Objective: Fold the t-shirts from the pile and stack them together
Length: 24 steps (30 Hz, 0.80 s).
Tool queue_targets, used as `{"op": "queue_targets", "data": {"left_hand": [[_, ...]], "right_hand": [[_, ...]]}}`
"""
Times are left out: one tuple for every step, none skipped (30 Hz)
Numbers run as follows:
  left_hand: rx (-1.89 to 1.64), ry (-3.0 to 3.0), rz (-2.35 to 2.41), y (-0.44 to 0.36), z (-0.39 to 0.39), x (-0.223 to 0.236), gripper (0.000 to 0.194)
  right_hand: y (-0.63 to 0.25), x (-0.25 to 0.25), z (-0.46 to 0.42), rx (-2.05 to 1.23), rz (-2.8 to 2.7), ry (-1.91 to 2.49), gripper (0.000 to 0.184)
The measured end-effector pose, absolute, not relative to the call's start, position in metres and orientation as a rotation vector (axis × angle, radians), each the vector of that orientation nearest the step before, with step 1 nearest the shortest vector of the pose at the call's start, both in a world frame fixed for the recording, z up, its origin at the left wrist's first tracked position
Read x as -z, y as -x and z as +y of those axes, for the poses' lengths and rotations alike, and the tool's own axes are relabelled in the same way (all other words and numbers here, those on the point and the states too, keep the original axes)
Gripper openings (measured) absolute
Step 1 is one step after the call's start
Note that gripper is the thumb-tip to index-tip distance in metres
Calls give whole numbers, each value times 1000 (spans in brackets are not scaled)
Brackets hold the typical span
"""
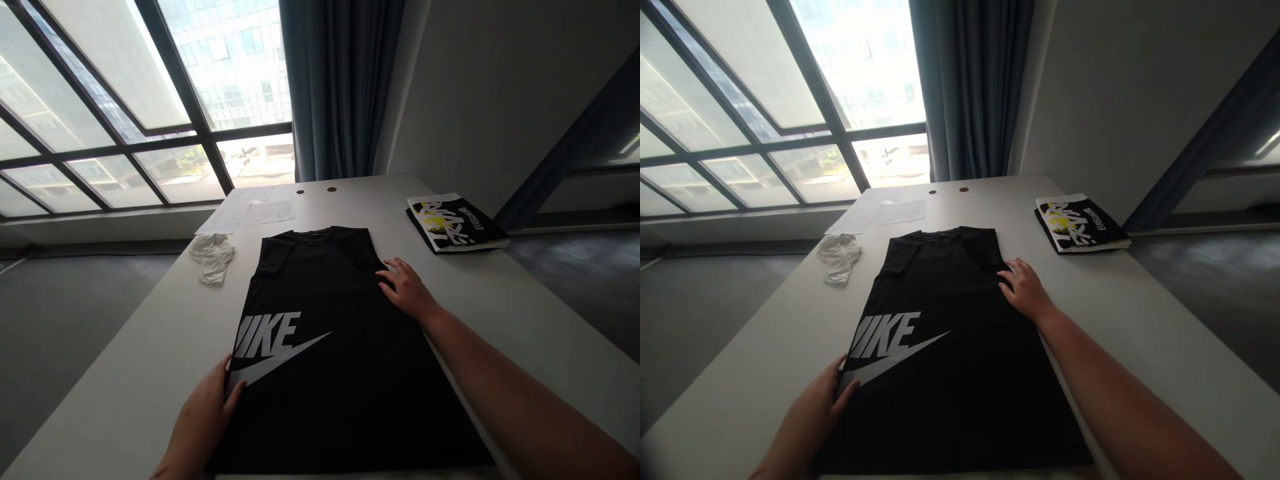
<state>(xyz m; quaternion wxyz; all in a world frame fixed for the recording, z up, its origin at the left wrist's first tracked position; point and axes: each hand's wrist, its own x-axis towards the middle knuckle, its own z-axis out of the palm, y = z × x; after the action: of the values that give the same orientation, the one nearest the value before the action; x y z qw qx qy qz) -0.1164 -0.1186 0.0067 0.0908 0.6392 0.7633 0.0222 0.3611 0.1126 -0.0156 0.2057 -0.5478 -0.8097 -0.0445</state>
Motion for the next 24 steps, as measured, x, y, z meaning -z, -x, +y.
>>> {"op": "queue_targets", "data": {"left_hand": [[-9, -1824, 2268, 116, -120, -8, 52], [44, -1763, 2256, 115, -121, -10, 49], [81, -1723, 2237, 115, -121, -12, 46], [99, -1699, 2218, 115, -121, -15, 44], [102, -1687, 2203, 115, -119, -18, 42], [97, -1679, 2198, 115, -116, -22, 41], [90, -1668, 2202, 115, -113, -26, 39], [80, -1660, 2207, 115, -109, -30, 38], [72, -1652, 2214, 116, -106, -33, 36], [65, -1647, 2220, 117, -103, -37, 34], [60, -1643, 2222, 119, -102, -40, 32], [55, -1641, 2216, 121, -102, -42, 30], [54, -1639, 2204, 123, -104, -44, 28], [56, -1637, 2188, 126, -108, -45, 27], [61, -1632, 2166, 130, -113, -45, 24], [62, -1627, 2139, 135, -119, -46, 22], [58, -1620, 2108, 139, -126, -45, 19], [48, -1612, 2074, 144, -133, -45, 17], [33, -1606, 2037, 148, -140, -44, 14], [11, -1603, 2001, 152, -145, -44, 11], [-12, -1602, 1968, 156, -150, -43, 8], [-35, -1604, 1939, 159, -154, -42, 7], [-58, -1607, 1916, 161, -156, -41, 5], [-81, -1609, 1900, 163, -158, -39, 4]], "right_hand": [[-350, 8, 112, 129, -2255, 1488, 38], [-334, -1, 114, 118, -2272, 1449, 35], [-316, -9, 117, 91, -2304, 1415, 33], [-294, -17, 122, 47, -2357, 1384, 31], [-269, -24, 130, -7, -2421, 1359, 29], [-242, -31, 139, -73, -2474, 1341, 28], [-213, -36, 150, -144, -2517, 1326, 28], [-184, -41, 161, -211, -2546, 1330, 27], [-155, -45, 174, -268, -2563, 1357, 26], [-127, -48, 187, -329, -2566, 1414, 26], [-101, -51, 200, -339, -2560, 1440, 27], [-76, -52, 213, -340, -2556, 1462, 29], [-54, -53, 225, -343, -2552, 1492, 31], [-33, -52, 236, -344, -2552, 1519, 33], [-15, -51, 246, -352, -2558, 1547, 34], [2, -49, 256, -365, -2570, 1576, 35], [16, -46, 264, -381, -2586, 1606, 36], [29, -42, 270, -400, -2603, 1638, 38], [39, -37, 276, -419, -2615, 1675, 43], [49, -33, 281, -434, -2619, 1716, 48], [56, -28, 284, -444, -2614, 1758, 53], [62, -23, 287, -447, -2600, 1796, 56], [66, -18, 290, -446, -2583, 1826, 57], [69, -14, 291, -440, -2566, 1843, 56]]}}
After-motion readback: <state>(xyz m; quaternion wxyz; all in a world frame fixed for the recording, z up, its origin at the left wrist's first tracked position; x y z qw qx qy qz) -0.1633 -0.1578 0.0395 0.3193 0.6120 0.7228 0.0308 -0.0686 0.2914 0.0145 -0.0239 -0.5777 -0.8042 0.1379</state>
